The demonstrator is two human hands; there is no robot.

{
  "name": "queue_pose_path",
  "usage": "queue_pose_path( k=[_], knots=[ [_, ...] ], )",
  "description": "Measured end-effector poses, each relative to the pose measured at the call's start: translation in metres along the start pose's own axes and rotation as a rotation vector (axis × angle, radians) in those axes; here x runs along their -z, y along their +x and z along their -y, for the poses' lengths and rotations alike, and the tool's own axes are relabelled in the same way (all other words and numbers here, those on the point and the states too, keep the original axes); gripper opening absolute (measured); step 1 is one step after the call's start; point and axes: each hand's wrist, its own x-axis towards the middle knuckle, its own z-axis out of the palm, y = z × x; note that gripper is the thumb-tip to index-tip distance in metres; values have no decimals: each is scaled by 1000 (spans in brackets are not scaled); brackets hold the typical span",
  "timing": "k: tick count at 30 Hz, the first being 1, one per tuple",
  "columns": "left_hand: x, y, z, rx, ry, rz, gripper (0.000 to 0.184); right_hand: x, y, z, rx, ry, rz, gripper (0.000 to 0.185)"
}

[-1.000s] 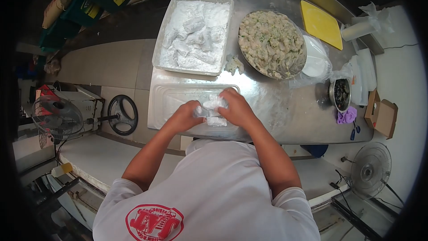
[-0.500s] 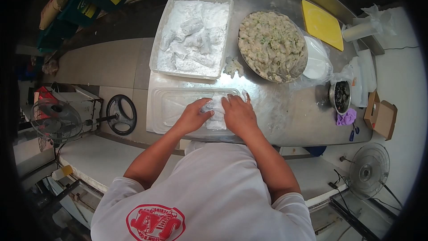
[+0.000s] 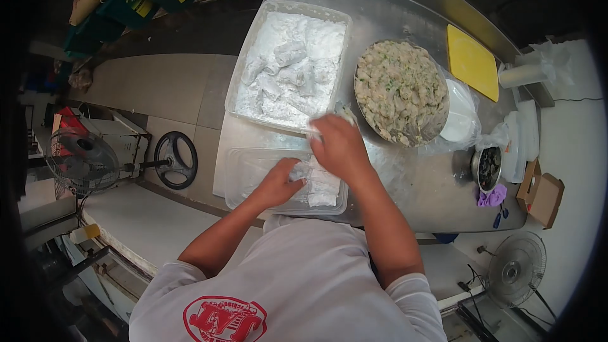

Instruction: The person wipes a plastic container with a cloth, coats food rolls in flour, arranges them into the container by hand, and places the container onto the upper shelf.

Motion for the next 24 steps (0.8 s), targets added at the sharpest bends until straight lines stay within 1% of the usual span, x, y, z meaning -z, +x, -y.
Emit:
queue_pose_path(
  k=[1, 3, 5, 6, 7, 8, 9, 10, 11, 12, 13, 14, 16, 17, 18, 19, 21, 23, 24],
  knots=[
    [3, 4, 2, -2, 4, -4, 50, -3, 24, 2, -3, 40, -70, 30],
    [7, 12, 6, -11, -57, -102, 45, -20, 69, 4, 32, -110, -251, 29],
    [11, 18, 2, -13, -28, -121, 43, -38, 103, -3, -8, -255, -182, 33],
    [12, 20, -2, -9, -4, -142, 41, -45, 116, -11, -10, -256, -188, 33],
    [15, 21, -10, -14, -2, -140, 41, -50, 127, -16, -31, -285, -63, 37],
    [17, 21, -18, -32, 106, -125, 40, -54, 131, -21, -52, -313, 63, 42],
    [15, 22, -23, -49, 210, -114, 39, -49, 129, -18, -52, -318, 64, 42],
    [10, 26, -23, -48, 201, -117, 39, -41, 125, -18, -80, -220, 18, 42],
    [2, 29, -21, -221, 358, -122, 39, -34, 120, -18, -107, -122, -24, 42],
    [-5, 32, -21, -392, 516, -127, 38, -28, 112, -20, -103, -126, -12, 42],
    [-12, 33, -26, -387, 511, -46, 42, -19, 100, -23, -98, -9, -68, 40],
    [-19, 33, -30, -386, 503, -47, 42, -11, 86, -25, -99, 108, -126, 39],
    [-30, 38, -37, -433, 564, 21, 47, 15, 50, -11, -310, 217, -51, 38],
    [-35, 40, -38, -383, 583, 42, 53, 10, 29, -26, -353, 402, -71, 36],
    [-38, 40, -40, -386, 578, 43, 53, 3, 9, -40, -395, 590, -92, 34],
    [-40, 39, -42, -352, 591, 6, 54, 4, -9, -37, -399, 588, -95, 34],
    [-39, 38, -48, -325, 604, -25, 54, 5, -43, -32, -465, 882, -157, 32],
    [-30, 39, -57, -204, 632, 19, 54, 1, -71, -38, -501, 868, -163, 32],
    [-28, 41, -58, -210, 633, 17, 54, 0, -77, -38, -528, 856, -162, 33]
  ],
)
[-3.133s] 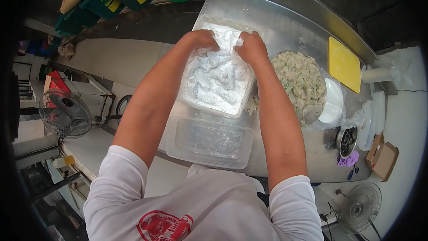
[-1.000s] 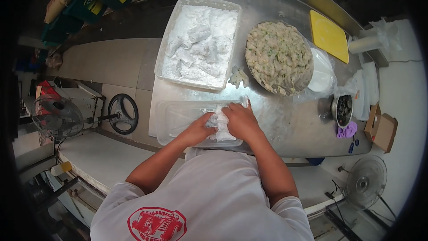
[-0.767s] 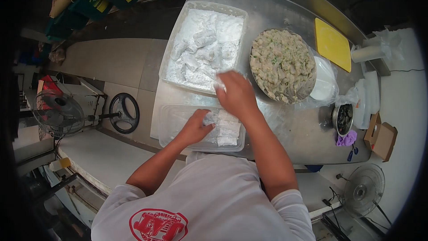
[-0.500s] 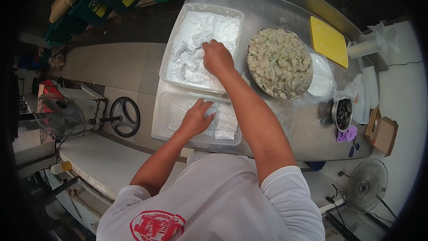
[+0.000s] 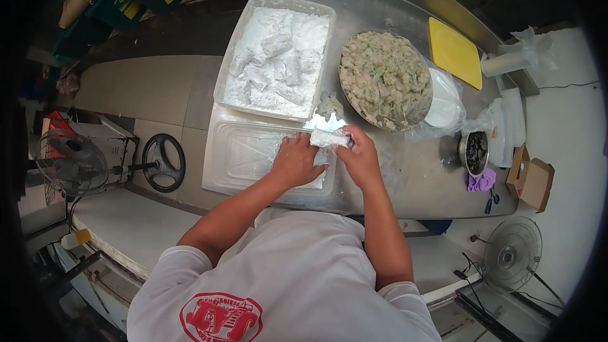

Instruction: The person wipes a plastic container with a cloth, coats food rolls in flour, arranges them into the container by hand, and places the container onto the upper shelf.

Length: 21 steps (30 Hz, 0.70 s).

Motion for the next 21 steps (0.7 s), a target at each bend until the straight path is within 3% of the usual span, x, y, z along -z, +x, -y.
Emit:
queue_pose_path(
  k=[3, 5, 6, 8, 11, 12, 14, 16, 18, 19, 21],
  knots=[
    [-4, -2, 8, -4, -85, 84, 50, -2, -8, -12, 108, -125, -43, 32],
    [-24, -11, 25, -86, -328, -181, 56, -6, -9, -14, 198, -163, -54, 31],
    [-21, -15, 30, -91, -322, -179, 56, -9, -6, -13, 273, -221, -47, 30],
    [-17, -27, 38, 118, -590, -259, 55, -15, -3, -14, 344, -271, -42, 28],
    [-8, -33, 37, 267, -688, -254, 59, -18, 15, -28, 750, -833, 70, 23],
    [-4, -34, 35, 333, -798, -187, 60, -18, 14, -30, 751, -831, 74, 23],
    [1, -31, 33, 337, -779, -162, 61, -17, 11, -32, 844, -1233, 22, 18],
    [-9, -29, 39, 348, -768, -136, 62, -13, 3, -33, 773, -1185, 34, 17],
    [-25, -26, 46, 121, -547, -381, 58, -13, -9, -32, 693, -1135, 41, 16],
    [-23, -26, 47, 121, -550, -378, 58, -14, -16, -28, 613, -1151, 82, 19],
    [-17, -28, 47, 226, -719, -180, 54, -17, -26, -25, 524, -1165, 118, 22]
  ],
)
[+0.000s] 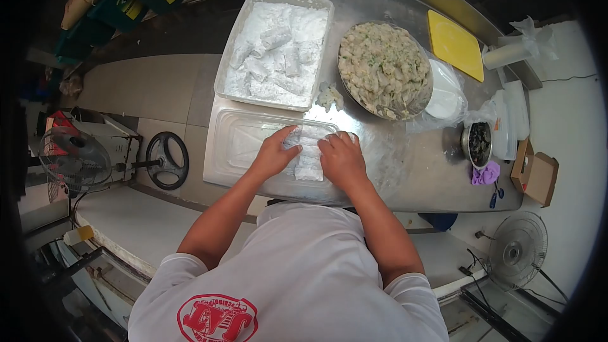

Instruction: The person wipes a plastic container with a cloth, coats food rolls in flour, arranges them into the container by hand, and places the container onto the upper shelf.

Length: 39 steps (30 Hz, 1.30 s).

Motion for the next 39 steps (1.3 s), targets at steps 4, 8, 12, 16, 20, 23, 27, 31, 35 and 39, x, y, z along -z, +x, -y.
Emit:
queue_pose_path(
  k=[4, 8, 12, 16, 20, 23, 27, 31, 35, 39],
  knots=[
    [-4, 2, -1, -19, -25, -25, 52, -4, -4, 4, 45, -164, 17, 30],
    [-3, 12, -30, 144, 17, -11, 49, -14, -7, -4, 57, -133, 42, 32],
    [-4, 15, -32, 261, 46, 13, 47, -10, -10, -6, 77, -117, 37, 26],
    [-9, 14, -9, 123, 18, -54, 42, -12, -7, -9, 95, -107, 86, 15],
    [1, 9, -11, 208, -97, 23, 42, -17, -3, -11, 103, -80, 5, 13],
    [12, 0, -19, 171, 28, 78, 49, -17, -9, -8, 81, -76, -22, 12],
    [13, -17, -34, 220, 293, 309, 63, 12, -17, 14, 56, -4, 116, 16],
    [9, -20, -39, 276, 237, 299, 61, 13, -22, 17, 60, -59, 334, 21],
    [5, -20, -30, 278, 197, 311, 56, 4, -20, 9, 52, 46, 344, 20],
    [-8, -17, -28, 128, 379, 166, 49, 2, -21, 1, 72, 78, 341, 19]
  ],
)
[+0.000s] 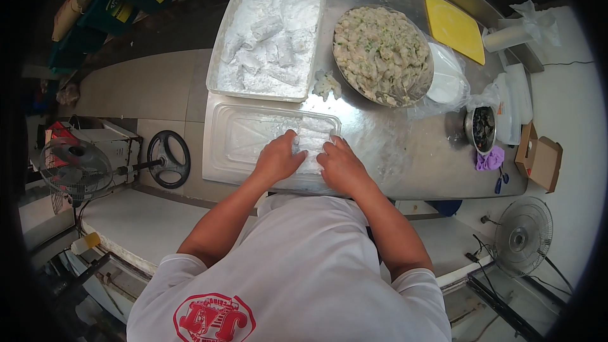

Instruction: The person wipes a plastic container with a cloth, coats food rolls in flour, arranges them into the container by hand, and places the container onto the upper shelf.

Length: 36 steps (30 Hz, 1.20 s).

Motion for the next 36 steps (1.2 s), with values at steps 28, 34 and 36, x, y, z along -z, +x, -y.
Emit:
queue_pose_path(
  k=[28, 34, 36],
  knots=[
    [-10, 27, 6, 27, -351, -197, 51, -6, 9, 5, -147, -234, -360, 22],
    [1, 36, 0, 141, -314, -31, 50, -14, 20, -10, -146, -169, -468, 35],
    [-7, 38, 6, 116, -270, -62, 50, -15, 23, -12, -164, -122, -471, 39]
  ],
)
